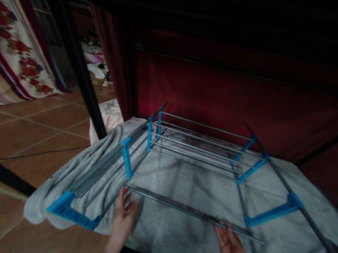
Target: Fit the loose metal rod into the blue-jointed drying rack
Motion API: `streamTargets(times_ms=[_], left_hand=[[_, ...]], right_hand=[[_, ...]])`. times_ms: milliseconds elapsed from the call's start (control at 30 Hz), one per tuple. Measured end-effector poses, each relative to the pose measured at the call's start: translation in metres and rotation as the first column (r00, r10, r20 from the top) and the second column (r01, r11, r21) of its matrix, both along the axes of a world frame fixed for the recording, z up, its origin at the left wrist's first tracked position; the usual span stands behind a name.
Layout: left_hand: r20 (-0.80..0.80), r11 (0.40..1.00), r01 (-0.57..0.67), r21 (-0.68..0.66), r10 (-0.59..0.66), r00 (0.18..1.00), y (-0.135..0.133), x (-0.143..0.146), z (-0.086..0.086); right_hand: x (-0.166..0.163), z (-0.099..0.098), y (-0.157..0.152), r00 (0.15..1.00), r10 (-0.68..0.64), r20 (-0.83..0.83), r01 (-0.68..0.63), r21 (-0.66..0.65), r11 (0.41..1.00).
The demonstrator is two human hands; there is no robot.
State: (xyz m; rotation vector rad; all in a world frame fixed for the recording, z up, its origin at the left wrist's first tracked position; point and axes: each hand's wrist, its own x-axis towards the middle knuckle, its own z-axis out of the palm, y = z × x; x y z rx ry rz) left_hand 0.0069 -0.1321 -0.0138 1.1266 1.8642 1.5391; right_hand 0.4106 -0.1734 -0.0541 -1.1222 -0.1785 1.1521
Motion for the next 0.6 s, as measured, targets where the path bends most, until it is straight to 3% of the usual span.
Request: streamTargets(times_ms=[67,133,233,400,600], left_hand=[[0.258,0.992,-0.125,-0.029,0.129,0.958,0.003,0.0,0.001],[0.458,0.969,-0.235,-0.07,0.241,0.855,0.009,-0.005,0.007],[0.66,0.984,-0.155,-0.09,0.175,0.731,0.019,-0.008,0.021],[0.731,0.971,0.09,-0.221,0.103,0.674,0.017,0.01,0.038],[0.687,0.945,0.178,-0.275,0.064,0.723,0.019,0.015,0.027]], right_hand=[[-0.008,0.013,0.001,0.999,-0.017,-0.037,0.018,0.022,1.0],[-0.016,0.027,0.004,0.996,-0.016,-0.083,0.02,0.054,0.998],[-0.026,0.044,0.009,0.996,-0.004,-0.092,0.013,0.092,0.996],[-0.04,0.049,0.016,0.992,-0.003,-0.129,0.016,0.098,0.995],[-0.044,0.043,0.023,0.994,0.025,-0.103,-0.015,0.095,0.995]])
